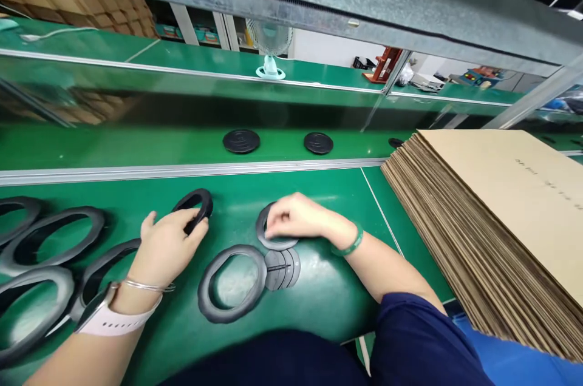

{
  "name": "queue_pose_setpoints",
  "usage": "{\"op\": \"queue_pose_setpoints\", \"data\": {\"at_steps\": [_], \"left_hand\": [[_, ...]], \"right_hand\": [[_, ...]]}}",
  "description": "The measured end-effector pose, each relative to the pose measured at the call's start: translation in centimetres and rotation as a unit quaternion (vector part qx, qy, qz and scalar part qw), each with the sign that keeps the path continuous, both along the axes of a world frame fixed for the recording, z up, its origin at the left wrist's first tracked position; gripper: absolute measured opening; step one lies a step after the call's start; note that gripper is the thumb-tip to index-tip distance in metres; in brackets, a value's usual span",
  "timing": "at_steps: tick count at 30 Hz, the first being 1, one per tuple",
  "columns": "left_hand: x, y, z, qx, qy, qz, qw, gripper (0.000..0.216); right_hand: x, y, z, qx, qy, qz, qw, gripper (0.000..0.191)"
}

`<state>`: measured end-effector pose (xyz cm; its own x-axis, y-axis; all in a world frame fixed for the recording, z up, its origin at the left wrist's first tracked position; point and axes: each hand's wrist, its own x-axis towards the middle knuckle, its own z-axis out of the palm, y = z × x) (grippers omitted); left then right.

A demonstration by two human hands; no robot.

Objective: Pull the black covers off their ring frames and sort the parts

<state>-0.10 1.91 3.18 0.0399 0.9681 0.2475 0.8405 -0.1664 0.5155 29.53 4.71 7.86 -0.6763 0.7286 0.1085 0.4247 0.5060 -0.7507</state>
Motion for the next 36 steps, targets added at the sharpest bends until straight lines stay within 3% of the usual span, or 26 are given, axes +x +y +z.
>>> {"op": "queue_pose_setpoints", "data": {"at_steps": [2,3,5,7,8,9,12,15,21,23,26,31,36], "left_hand": [[0.6,-0.4,0.7,0.002,-0.156,-0.014,0.988,0.032],[1.0,-0.6,0.9,-0.012,-0.262,-0.019,0.965,0.033],[2.0,-1.0,1.2,-0.075,-0.471,-0.018,0.879,0.036],[3.0,-1.2,1.2,-0.153,-0.600,-0.007,0.785,0.043],[3.3,-1.2,1.1,-0.188,-0.623,0.001,0.759,0.049],[3.5,-1.2,0.9,-0.218,-0.620,0.006,0.754,0.055],[3.3,-0.9,0.4,-0.268,-0.559,-0.003,0.785,0.067],[2.9,-0.6,0.0,-0.271,-0.516,-0.008,0.813,0.060],[2.7,-0.5,-0.4,-0.284,-0.465,-0.001,0.838,0.045],[2.8,-0.4,-0.7,-0.281,-0.463,-0.003,0.840,0.046],[3.0,-0.2,-1.5,-0.258,-0.481,-0.008,0.838,0.052],[3.1,0.1,-2.4,-0.230,-0.504,-0.015,0.832,0.063],[3.0,0.2,-3.0,-0.216,-0.504,-0.002,0.836,0.063]], "right_hand": [[-0.1,-3.8,0.4,0.018,-0.061,0.084,0.994,0.011],[-0.1,-5.4,0.0,0.051,-0.102,0.075,0.991,0.014],[-0.1,-8.0,-1.5,0.114,-0.154,0.012,0.981,0.019],[-0.1,-9.6,-3.5,0.138,-0.144,-0.044,0.979,0.013],[0.0,-10.2,-4.4,0.134,-0.124,-0.060,0.981,0.010],[0.1,-10.6,-5.2,0.124,-0.102,-0.075,0.984,0.010],[0.7,-11.4,-6.5,0.084,-0.054,-0.101,0.990,0.012],[1.9,-11.5,-6.3,0.061,-0.040,-0.099,0.992,0.007],[3.6,-8.6,-2.4,-0.005,0.011,-0.113,0.994,0.020],[2.7,-6.2,-0.7,0.016,0.050,-0.139,0.989,0.023],[-0.6,-1.6,0.7,0.116,0.051,-0.167,0.978,0.010],[-7.2,3.8,-1.5,0.219,-0.049,-0.146,0.964,0.011],[-9.0,4.0,-4.9,0.244,-0.046,-0.115,0.962,0.009]]}}
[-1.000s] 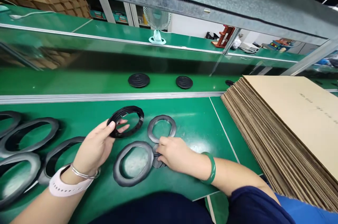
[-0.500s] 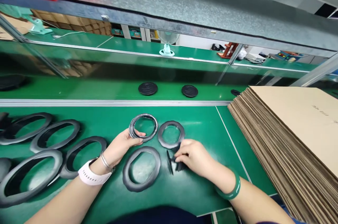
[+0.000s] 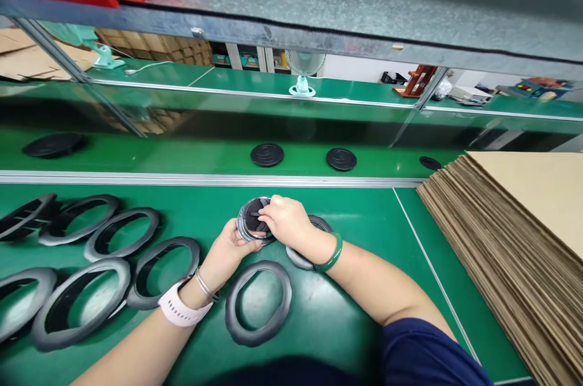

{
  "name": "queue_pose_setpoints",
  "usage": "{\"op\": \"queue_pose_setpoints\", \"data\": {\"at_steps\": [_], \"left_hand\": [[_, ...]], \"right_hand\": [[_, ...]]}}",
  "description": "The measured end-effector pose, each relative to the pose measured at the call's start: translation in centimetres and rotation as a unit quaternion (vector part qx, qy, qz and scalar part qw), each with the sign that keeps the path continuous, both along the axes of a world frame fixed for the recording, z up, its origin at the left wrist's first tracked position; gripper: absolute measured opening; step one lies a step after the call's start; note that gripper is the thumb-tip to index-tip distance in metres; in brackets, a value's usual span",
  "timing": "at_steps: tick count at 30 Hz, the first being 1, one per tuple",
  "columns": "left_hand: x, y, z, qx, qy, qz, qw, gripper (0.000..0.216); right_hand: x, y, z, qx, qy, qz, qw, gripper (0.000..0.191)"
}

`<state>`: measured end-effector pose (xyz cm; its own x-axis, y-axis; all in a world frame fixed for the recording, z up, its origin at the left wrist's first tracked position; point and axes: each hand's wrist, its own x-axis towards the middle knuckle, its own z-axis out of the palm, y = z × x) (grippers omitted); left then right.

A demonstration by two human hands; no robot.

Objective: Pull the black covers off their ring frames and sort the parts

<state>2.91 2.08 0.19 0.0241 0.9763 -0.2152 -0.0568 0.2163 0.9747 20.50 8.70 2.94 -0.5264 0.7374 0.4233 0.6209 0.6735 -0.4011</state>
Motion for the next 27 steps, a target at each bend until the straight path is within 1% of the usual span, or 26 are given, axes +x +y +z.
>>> {"op": "queue_pose_setpoints", "data": {"at_steps": [3,6,8,14,16,19,21,23,27], "left_hand": [[0.0,0.1,-0.4,0.001,-0.001,0.009,1.000,0.063],[0.0,0.3,-0.6,0.000,0.005,0.015,1.000,0.064],[0.0,0.3,-0.5,0.001,0.005,0.015,1.000,0.063],[0.4,0.3,-0.1,0.008,0.002,0.038,0.999,0.064],[0.6,0.3,-0.1,0.005,-0.003,0.044,0.999,0.065],[0.6,0.3,0.0,-0.002,-0.011,0.047,0.999,0.066],[0.6,0.3,0.0,-0.004,-0.012,0.047,0.999,0.065],[0.6,0.3,0.1,-0.005,-0.012,0.044,0.999,0.064],[0.6,0.2,0.1,0.000,-0.001,0.037,0.999,0.063]], "right_hand": [[0.4,-0.3,-0.6,0.009,0.009,0.025,1.000,0.012],[0.6,-0.4,-0.7,0.009,-0.017,0.049,0.999,0.012],[0.6,-0.4,-0.7,0.022,-0.038,0.057,0.997,0.011],[0.1,-1.3,-0.5,0.146,-0.078,0.042,0.985,0.014],[0.1,-1.4,-0.4,0.174,-0.090,0.046,0.979,0.016],[0.0,-1.4,-0.4,0.198,-0.101,0.054,0.974,0.018],[0.0,-1.2,-0.4,0.197,-0.105,0.059,0.973,0.019],[0.0,-1.0,-0.5,0.181,-0.111,0.059,0.975,0.019],[0.0,-0.6,-0.5,0.108,-0.113,0.047,0.987,0.012]]}}
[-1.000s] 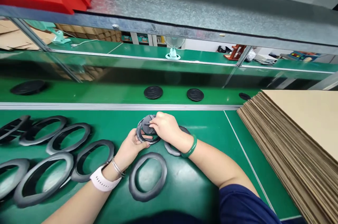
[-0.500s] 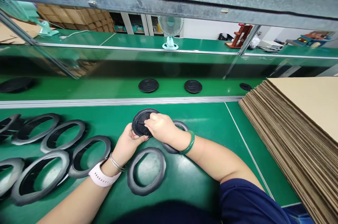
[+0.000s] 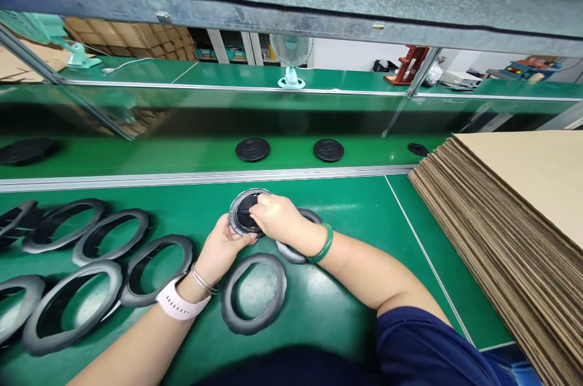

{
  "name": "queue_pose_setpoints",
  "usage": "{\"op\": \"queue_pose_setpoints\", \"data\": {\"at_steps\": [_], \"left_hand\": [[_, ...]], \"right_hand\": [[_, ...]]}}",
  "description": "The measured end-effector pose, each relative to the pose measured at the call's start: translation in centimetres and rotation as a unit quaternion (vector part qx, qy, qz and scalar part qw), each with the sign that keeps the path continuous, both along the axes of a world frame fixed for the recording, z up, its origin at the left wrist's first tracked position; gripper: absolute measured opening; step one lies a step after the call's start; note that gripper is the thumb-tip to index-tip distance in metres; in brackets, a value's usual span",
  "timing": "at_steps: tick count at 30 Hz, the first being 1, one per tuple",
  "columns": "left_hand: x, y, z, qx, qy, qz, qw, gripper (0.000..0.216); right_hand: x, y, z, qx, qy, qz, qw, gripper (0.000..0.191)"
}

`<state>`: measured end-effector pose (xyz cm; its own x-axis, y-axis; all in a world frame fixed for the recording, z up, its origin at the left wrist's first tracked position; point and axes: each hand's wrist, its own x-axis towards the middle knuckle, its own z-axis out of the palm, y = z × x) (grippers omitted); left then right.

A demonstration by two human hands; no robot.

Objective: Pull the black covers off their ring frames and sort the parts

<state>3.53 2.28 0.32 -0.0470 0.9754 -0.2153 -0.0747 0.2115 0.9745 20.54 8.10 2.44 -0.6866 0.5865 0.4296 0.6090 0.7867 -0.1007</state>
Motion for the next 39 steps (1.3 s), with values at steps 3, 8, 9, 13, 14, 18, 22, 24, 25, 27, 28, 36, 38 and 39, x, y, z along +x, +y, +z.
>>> {"op": "queue_pose_setpoints", "data": {"at_steps": [3,8,9,13,14,18,22,24,25,27,28,36,38,39], "left_hand": [[0.0,-0.2,0.1,0.007,0.016,-0.005,1.000,0.061],[0.1,-0.4,0.2,0.009,0.030,-0.012,0.999,0.060],[0.1,-0.4,0.2,0.009,0.031,-0.013,0.999,0.061],[-0.1,-0.2,0.2,0.009,0.039,-0.016,0.999,0.065],[-0.2,-0.2,0.2,0.010,0.040,-0.018,0.999,0.066],[-0.2,-0.2,0.3,0.012,0.037,-0.022,0.999,0.065],[-0.1,-0.3,0.4,0.015,0.028,-0.016,0.999,0.065],[-0.1,-0.3,0.3,0.013,0.024,-0.014,1.000,0.065],[-0.1,-0.2,0.2,0.012,0.022,-0.014,1.000,0.066],[-0.2,-0.1,-0.1,0.011,0.018,-0.012,1.000,0.067],[-0.3,0.0,-0.2,0.013,0.014,-0.009,1.000,0.068],[-0.1,-0.1,-0.2,0.076,-0.024,0.015,0.997,0.075],[0.1,-0.5,0.0,0.083,-0.019,0.000,0.996,0.083],[0.1,-0.7,0.1,0.086,-0.003,-0.012,0.996,0.087]], "right_hand": [[0.1,0.1,0.2,-0.042,0.009,-0.012,0.999,0.009],[0.1,0.1,0.5,-0.077,0.006,-0.018,0.997,0.009],[0.1,0.0,0.6,-0.081,0.008,-0.017,0.997,0.010],[0.1,-0.3,0.6,-0.081,0.011,-0.022,0.996,0.025],[0.1,-0.4,0.6,-0.078,0.004,-0.019,0.997,0.028],[0.0,-0.5,0.3,-0.061,-0.043,-0.011,0.997,0.034],[-0.3,-0.3,0.3,-0.066,-0.068,-0.014,0.995,0.035],[-0.5,-0.2,0.4,-0.077,-0.071,-0.017,0.994,0.032],[-0.5,-0.2,0.5,-0.080,-0.070,-0.018,0.994,0.029],[-0.5,-0.3,0.9,-0.075,-0.069,-0.017,0.995,0.024],[-0.4,-0.3,1.1,-0.069,-0.058,-0.012,0.996,0.024],[1.1,0.7,1.6,-0.275,0.309,-0.115,0.903,0.025],[1.0,1.1,1.1,-0.344,0.315,-0.111,0.877,0.013],[0.8,1.2,0.9,-0.352,0.315,-0.110,0.874,0.010]]}}
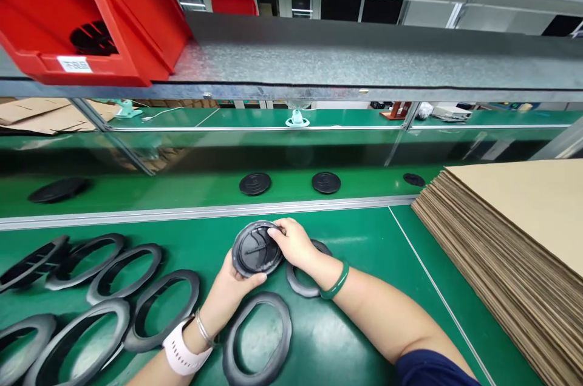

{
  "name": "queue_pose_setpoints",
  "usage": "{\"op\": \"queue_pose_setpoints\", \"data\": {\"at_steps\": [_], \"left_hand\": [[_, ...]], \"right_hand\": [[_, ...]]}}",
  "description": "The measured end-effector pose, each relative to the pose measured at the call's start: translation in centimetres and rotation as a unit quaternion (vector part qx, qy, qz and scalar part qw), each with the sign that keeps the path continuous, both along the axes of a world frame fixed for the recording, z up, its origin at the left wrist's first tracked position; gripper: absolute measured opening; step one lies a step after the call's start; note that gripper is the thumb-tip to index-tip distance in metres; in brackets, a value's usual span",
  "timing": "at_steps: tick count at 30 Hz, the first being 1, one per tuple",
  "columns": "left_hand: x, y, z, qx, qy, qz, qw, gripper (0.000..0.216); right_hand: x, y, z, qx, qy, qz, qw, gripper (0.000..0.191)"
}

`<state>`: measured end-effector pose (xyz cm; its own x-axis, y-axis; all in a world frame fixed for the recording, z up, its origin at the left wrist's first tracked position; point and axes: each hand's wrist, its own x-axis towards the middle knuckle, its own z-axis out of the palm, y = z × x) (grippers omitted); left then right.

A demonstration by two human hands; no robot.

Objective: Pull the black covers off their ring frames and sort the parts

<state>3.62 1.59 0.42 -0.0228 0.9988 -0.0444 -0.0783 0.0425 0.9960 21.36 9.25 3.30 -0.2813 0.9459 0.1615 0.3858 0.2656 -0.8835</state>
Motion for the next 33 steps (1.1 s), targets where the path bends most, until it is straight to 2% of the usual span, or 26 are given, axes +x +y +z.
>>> {"op": "queue_pose_setpoints", "data": {"at_steps": [2,5,12,21,24,26,29,33], "left_hand": [[-0.1,-0.4,0.0,0.007,0.046,-0.014,0.999,0.087],[-0.3,-0.8,0.0,0.006,0.091,-0.007,0.996,0.071],[-0.3,-0.9,0.5,-0.003,0.117,0.000,0.993,0.058],[-0.4,-0.4,0.4,0.002,0.134,0.002,0.991,0.052],[-0.6,-0.3,0.3,0.010,0.136,0.006,0.991,0.052],[-0.8,-0.2,0.4,0.013,0.137,0.012,0.990,0.052],[-1.0,-0.1,0.6,0.016,0.139,0.019,0.990,0.053],[-1.1,-0.1,0.9,0.021,0.150,0.022,0.988,0.051]], "right_hand": [[-0.3,-0.2,-0.3,0.003,0.002,-0.004,1.000,0.008],[-0.7,-0.6,-0.3,-0.002,0.005,-0.010,1.000,0.010],[-0.8,-0.7,-0.2,-0.019,-0.020,-0.030,0.999,0.022],[-1.2,-0.9,-1.0,-0.018,-0.043,-0.065,0.997,0.022],[-0.9,-0.8,-0.8,-0.025,-0.026,-0.042,0.998,0.020],[-0.6,-0.6,-0.6,-0.047,0.005,0.012,0.999,0.019],[-0.2,-0.5,-0.6,-0.084,0.040,0.077,0.993,0.036],[-0.4,-0.9,-0.9,-0.069,0.011,0.034,0.997,0.035]]}}
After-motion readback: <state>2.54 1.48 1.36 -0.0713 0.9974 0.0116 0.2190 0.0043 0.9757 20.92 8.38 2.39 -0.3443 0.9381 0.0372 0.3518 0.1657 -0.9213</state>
